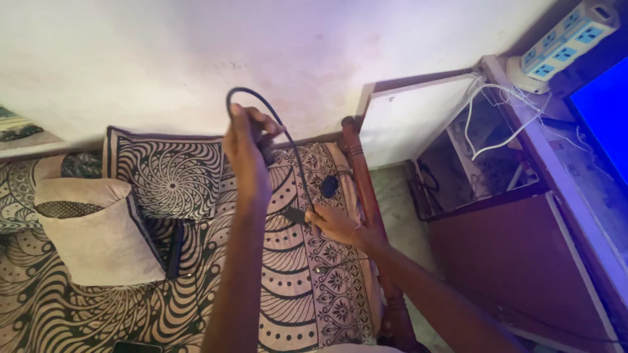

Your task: The person places a laptop into a backpack on a bed, then walks to a wall socket to unplug a power adapter. They coil the adapter cable and place the adapter and cable into the backpack before closing it.

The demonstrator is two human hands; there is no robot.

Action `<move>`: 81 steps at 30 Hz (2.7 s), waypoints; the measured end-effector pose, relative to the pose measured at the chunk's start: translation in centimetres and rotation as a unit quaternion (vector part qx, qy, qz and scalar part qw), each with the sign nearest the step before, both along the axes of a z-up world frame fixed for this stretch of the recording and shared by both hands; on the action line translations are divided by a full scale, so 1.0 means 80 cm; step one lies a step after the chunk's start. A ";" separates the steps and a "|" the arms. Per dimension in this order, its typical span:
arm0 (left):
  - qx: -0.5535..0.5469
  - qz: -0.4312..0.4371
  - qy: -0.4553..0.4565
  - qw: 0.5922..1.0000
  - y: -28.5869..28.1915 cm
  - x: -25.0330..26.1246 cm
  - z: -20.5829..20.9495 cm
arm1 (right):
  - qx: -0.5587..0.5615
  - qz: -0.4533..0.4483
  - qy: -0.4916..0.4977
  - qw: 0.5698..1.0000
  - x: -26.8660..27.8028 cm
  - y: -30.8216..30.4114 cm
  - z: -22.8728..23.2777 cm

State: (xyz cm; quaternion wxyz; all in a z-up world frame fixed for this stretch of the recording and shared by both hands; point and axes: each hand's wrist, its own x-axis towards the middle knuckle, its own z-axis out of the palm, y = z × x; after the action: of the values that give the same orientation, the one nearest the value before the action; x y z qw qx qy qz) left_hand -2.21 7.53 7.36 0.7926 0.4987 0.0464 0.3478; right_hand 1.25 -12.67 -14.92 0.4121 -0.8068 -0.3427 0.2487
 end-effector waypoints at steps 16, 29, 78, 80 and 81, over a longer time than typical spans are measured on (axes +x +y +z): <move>0.078 -0.017 0.157 0.984 -0.055 0.016 -0.228 | 0.057 -0.009 0.119 0.991 -0.014 0.015 0.027; -0.259 -0.139 0.206 0.933 -0.045 0.042 -0.254 | 0.059 -0.080 0.121 0.988 -0.032 0.022 0.046; 0.427 -0.025 0.394 0.814 -0.104 -0.134 -0.449 | 0.350 -0.132 0.417 0.828 -0.084 0.007 0.300; 0.419 -0.012 0.356 0.835 -0.111 -0.141 -0.450 | 0.351 -0.123 0.421 0.827 -0.099 -0.009 0.334; 0.419 0.006 0.307 0.854 -0.115 -0.144 -0.447 | 0.346 -0.133 0.428 0.824 -0.106 -0.018 0.349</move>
State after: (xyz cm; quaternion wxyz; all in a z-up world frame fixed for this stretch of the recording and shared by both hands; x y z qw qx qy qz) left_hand -13.75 -1.69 -28.43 0.4516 0.8648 0.1407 0.1682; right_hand -7.19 -14.13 13.01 0.7985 -0.4615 -0.0850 0.3771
